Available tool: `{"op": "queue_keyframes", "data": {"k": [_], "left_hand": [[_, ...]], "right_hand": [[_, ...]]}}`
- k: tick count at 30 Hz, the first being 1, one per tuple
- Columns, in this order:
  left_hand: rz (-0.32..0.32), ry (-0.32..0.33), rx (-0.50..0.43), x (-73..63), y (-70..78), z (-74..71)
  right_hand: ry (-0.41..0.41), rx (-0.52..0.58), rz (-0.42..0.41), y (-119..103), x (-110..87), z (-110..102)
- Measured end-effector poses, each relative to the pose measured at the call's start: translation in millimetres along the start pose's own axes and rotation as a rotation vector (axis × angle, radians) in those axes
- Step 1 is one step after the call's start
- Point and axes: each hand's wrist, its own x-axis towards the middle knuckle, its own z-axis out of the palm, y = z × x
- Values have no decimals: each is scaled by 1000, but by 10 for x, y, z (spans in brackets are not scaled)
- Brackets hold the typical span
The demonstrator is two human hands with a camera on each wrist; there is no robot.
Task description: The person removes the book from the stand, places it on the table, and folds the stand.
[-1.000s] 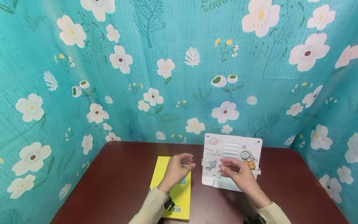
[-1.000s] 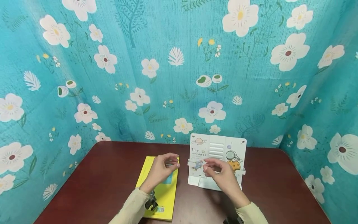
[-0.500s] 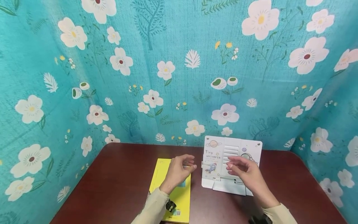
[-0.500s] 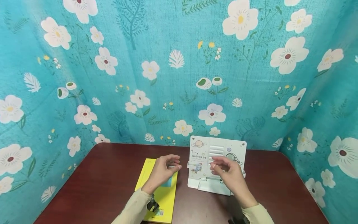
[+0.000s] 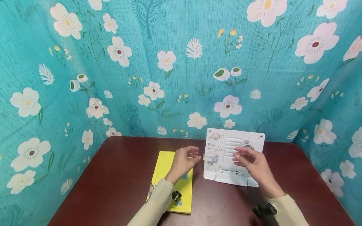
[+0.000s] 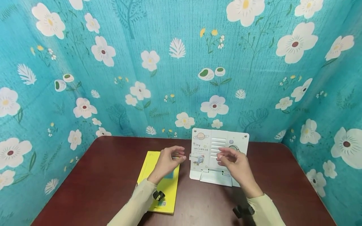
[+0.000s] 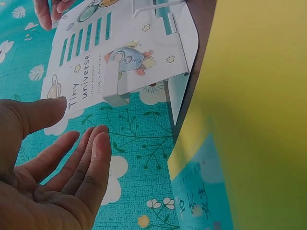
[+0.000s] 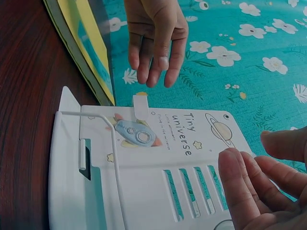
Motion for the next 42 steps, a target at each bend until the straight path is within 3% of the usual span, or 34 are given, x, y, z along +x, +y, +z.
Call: {"op": "queue_keyframes", "data": {"k": [10,17,26,33,42], "left_hand": [[-1,4,11,54,36,69],[-6,-3,12,87,42,98],[-15,-2,7,124,35,135],[14,5,-9,159,67,144],[20,19,-19,197,91,152]], "right_hand": [[2,90,49,4,7,-94],[6,18,95,11,17,-166],[27,3,100,47,16,-232],[55,-50,83,99,13,-314],[92,-34,85,165,25,-446]]}}
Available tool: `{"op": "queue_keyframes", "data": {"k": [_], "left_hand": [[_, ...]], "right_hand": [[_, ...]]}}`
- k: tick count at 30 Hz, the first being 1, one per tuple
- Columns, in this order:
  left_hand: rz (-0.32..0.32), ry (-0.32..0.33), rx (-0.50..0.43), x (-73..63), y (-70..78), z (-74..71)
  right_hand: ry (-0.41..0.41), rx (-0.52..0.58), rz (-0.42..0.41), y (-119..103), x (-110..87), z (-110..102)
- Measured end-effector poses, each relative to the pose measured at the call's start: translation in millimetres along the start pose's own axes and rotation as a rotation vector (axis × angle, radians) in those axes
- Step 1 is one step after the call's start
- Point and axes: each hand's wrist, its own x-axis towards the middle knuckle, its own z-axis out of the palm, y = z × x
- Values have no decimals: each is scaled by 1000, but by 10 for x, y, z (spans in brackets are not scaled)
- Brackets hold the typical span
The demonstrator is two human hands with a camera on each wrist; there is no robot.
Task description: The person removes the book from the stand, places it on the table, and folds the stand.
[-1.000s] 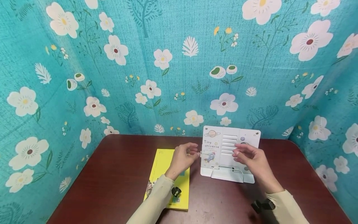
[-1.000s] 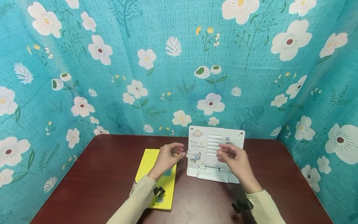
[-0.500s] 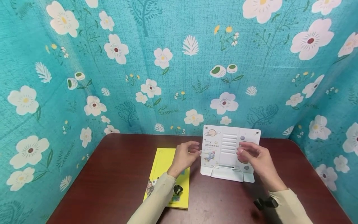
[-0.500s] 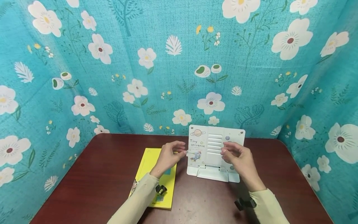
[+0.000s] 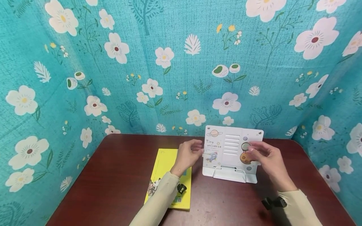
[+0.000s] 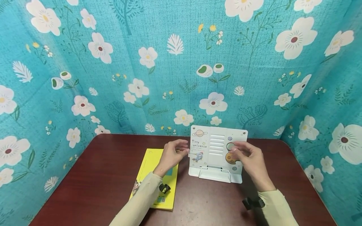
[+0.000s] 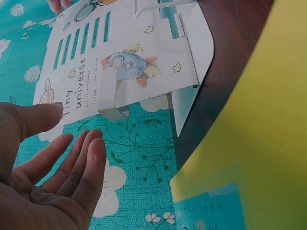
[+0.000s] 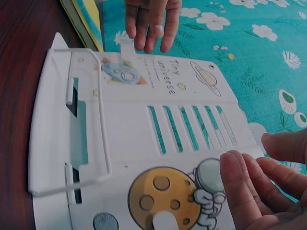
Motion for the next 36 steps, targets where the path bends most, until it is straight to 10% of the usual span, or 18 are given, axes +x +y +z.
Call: {"op": "queue_keyframes", "data": {"k": [22,36], "left_hand": [[30,28,-26,103,-18,77],[11,38,11,138,25,146]], "right_hand": [[81,197,-44,238,121,-180],[163,73,1,286,160,-251]]}}
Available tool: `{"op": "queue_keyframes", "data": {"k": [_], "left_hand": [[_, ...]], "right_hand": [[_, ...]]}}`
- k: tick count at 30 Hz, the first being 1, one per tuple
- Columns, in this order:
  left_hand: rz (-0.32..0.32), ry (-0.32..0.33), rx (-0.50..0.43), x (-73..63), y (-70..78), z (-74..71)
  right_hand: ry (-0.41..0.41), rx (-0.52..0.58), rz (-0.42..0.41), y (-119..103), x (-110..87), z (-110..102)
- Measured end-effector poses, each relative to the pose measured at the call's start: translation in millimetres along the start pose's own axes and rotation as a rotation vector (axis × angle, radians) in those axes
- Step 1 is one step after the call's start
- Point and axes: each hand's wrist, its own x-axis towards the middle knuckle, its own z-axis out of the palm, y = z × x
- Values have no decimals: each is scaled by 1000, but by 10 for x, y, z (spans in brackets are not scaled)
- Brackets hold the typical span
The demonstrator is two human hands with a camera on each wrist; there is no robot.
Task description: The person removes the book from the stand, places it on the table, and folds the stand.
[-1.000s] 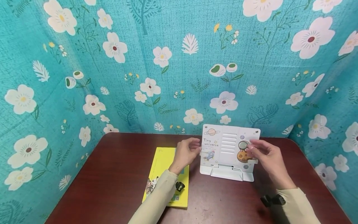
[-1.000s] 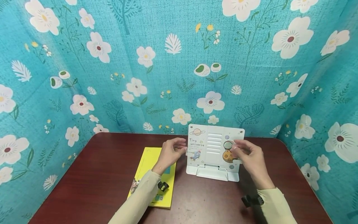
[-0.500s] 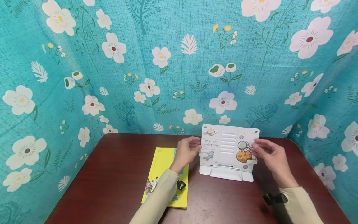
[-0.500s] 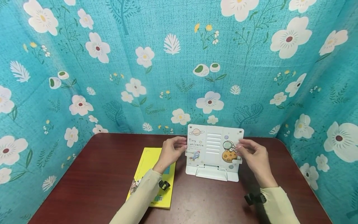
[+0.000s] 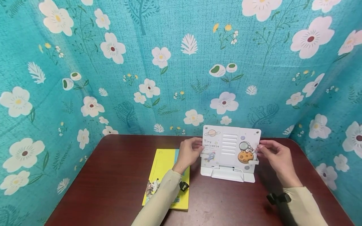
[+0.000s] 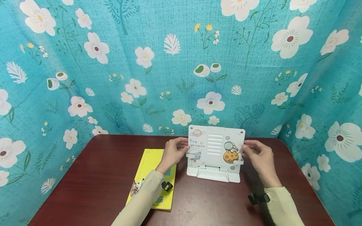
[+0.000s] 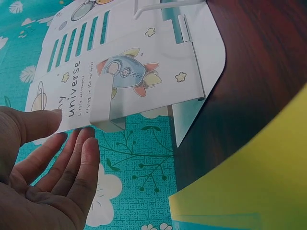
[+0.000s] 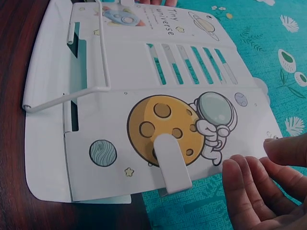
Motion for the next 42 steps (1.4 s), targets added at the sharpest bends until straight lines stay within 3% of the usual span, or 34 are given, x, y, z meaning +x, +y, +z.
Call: {"op": "queue_keyframes", "data": {"k": [12,18,26,42], "left_hand": [[-16,0,17,22,-37,11],[-45,-22,20,-58,-99,53],[-8,-1,11,26,-61,2],[-49,-89,16,4,-48,-80]], "right_hand": [[14,-87,65,79,32,-9],[-13,-162,89,191,-47,18],[4,-180,44,202,31,54],[23,-230,77,221,71,92]]}}
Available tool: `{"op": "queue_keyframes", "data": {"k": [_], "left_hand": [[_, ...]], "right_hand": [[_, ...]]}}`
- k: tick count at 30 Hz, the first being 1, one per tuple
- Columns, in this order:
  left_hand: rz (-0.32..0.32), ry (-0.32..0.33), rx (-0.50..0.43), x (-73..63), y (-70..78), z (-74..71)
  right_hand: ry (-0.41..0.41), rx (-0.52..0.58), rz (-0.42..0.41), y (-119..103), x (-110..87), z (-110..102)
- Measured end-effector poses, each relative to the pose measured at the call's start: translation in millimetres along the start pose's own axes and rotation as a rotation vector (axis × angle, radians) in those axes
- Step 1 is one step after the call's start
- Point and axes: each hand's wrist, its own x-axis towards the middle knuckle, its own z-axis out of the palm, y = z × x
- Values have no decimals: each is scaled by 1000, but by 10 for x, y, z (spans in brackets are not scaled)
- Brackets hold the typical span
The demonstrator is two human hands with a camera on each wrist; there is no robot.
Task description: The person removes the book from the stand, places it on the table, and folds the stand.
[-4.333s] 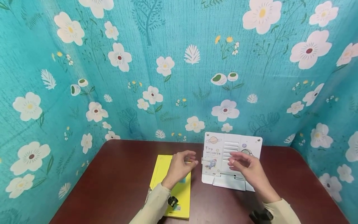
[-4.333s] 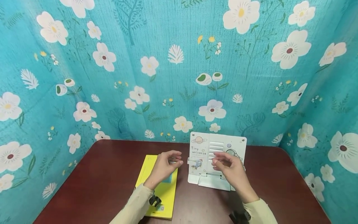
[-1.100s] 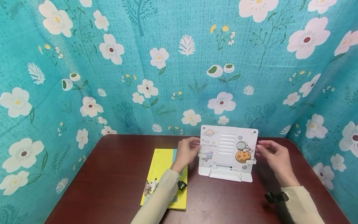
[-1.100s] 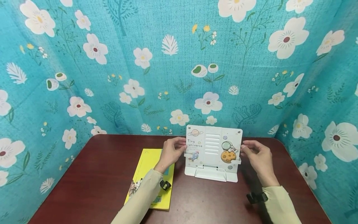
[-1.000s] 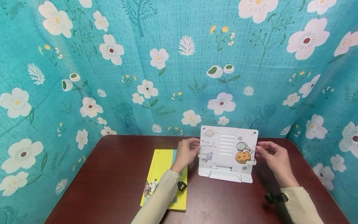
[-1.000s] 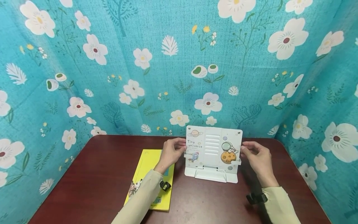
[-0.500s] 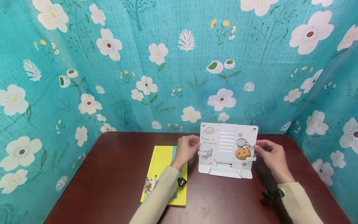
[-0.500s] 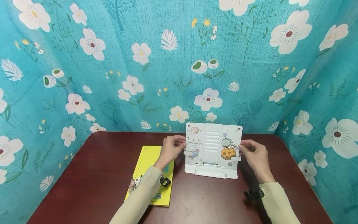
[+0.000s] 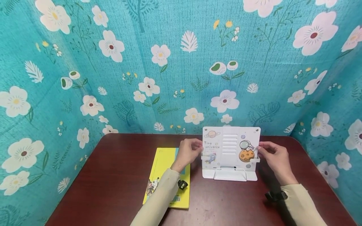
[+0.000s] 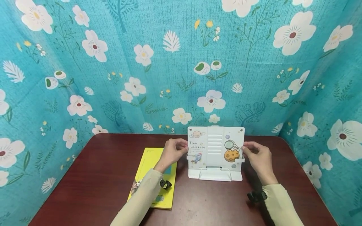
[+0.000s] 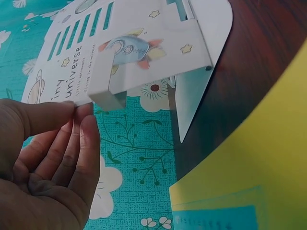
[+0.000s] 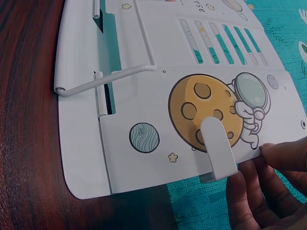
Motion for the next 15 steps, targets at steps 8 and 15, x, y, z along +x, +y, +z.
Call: {"op": "queue_keyframes", "data": {"k": [8,15], "left_hand": [[8,-53,0,-8,16,-28],[28,-98,6,-23,29,-75]], "right_hand": [[24,-5,-7,-20,11,-3],[39,-8,-5,-43,4,18]]}}
